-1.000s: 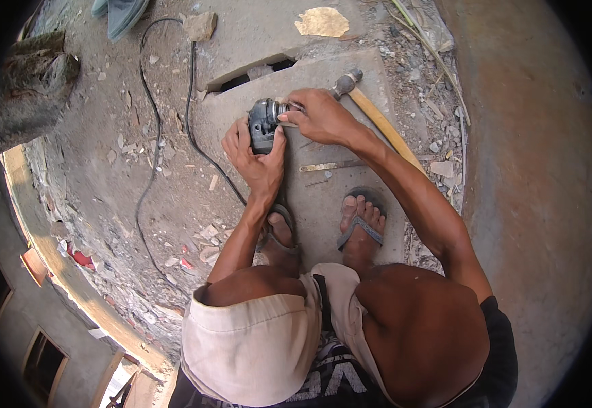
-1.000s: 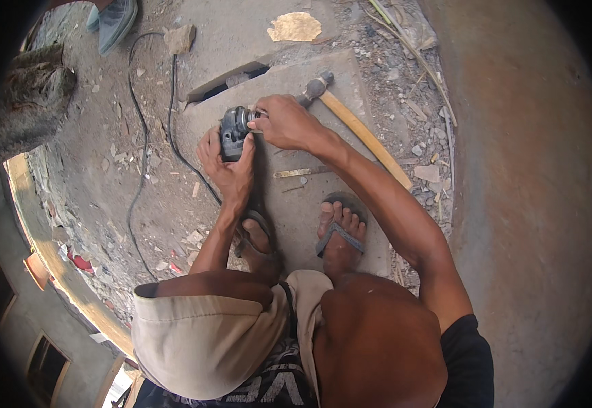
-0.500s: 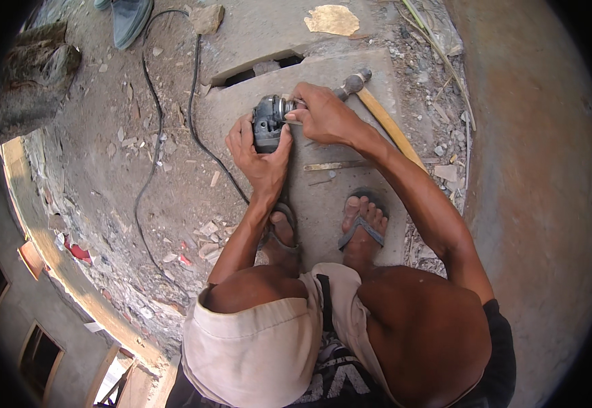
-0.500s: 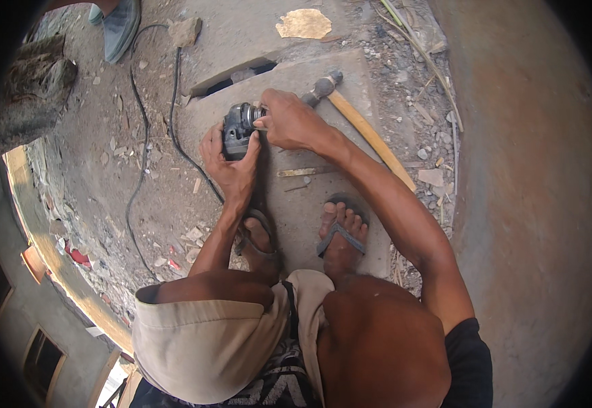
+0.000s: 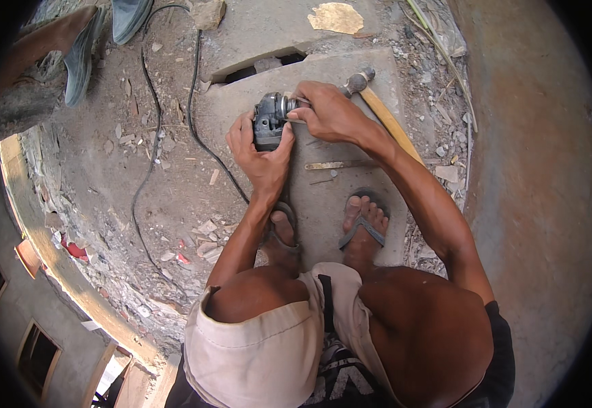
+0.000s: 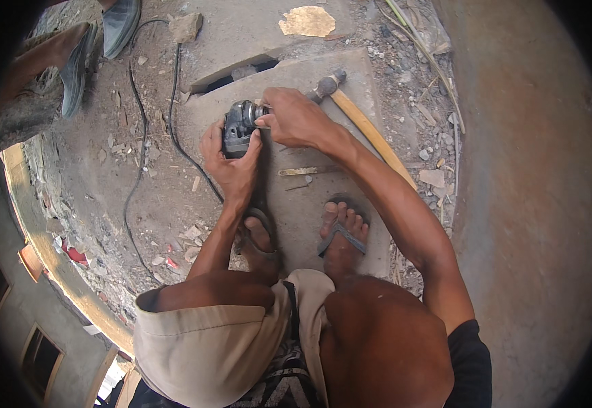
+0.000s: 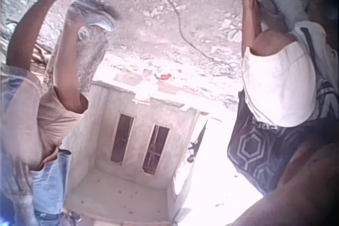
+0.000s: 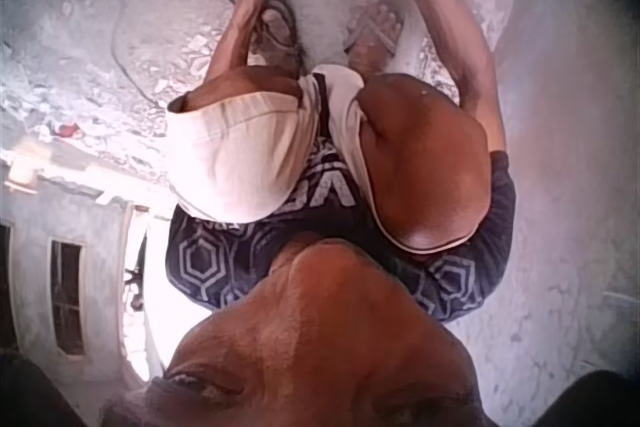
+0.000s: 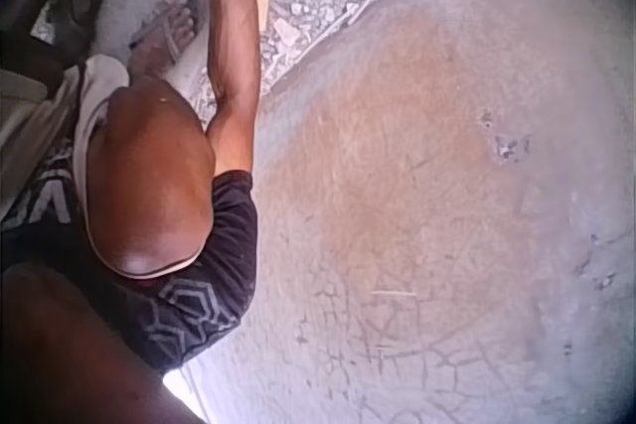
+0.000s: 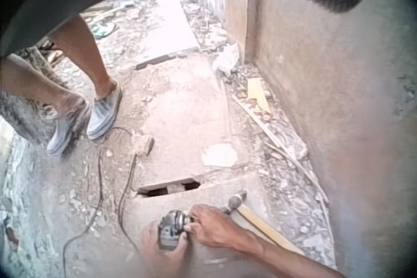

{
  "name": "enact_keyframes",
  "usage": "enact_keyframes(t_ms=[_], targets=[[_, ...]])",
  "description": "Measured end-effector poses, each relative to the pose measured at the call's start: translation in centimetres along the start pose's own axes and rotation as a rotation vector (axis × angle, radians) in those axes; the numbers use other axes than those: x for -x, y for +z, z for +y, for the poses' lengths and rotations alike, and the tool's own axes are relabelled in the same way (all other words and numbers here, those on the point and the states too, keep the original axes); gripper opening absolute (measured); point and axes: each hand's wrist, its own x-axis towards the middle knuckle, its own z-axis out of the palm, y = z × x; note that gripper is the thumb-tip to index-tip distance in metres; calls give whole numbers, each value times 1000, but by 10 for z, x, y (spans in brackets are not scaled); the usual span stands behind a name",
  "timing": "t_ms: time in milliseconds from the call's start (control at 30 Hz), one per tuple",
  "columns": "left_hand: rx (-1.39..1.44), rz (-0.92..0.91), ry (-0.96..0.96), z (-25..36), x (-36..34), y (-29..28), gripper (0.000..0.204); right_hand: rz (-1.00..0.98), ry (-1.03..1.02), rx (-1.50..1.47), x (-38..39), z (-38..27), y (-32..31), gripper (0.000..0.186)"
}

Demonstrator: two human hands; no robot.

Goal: The person uses a hammer to tap and adjust a small metal component on a handheld power tool. They repeatedly hold the tool, tap it, and reposition it on the ground while another person briefly assists.

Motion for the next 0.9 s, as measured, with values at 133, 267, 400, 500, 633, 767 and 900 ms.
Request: enact_keyframes(t_ms=[133,267,400,500,633,767,900], targets=[[-22,8,7,2,0,0,62,10,-7,23,1,-4,3,23],[-37,8,12,2,0,-1,61,50,-113,50,4,-7,4,28],[-54,6,5,2,1,-1,60,18,-75,-6,3,-3,3,27],[-41,3,6,0,1,-1,60,10,-63,-1,2,-3,3,27],[-18,-25,-18,3,0,2,60,89,-179,3,5,14,7,26],[-12,-7,4,-2,1,-1,63,5,-31,-121,4,1,-1,28],[14,-31,-6,-1,1,0,60,31,-42,-55,3,7,0,29]])
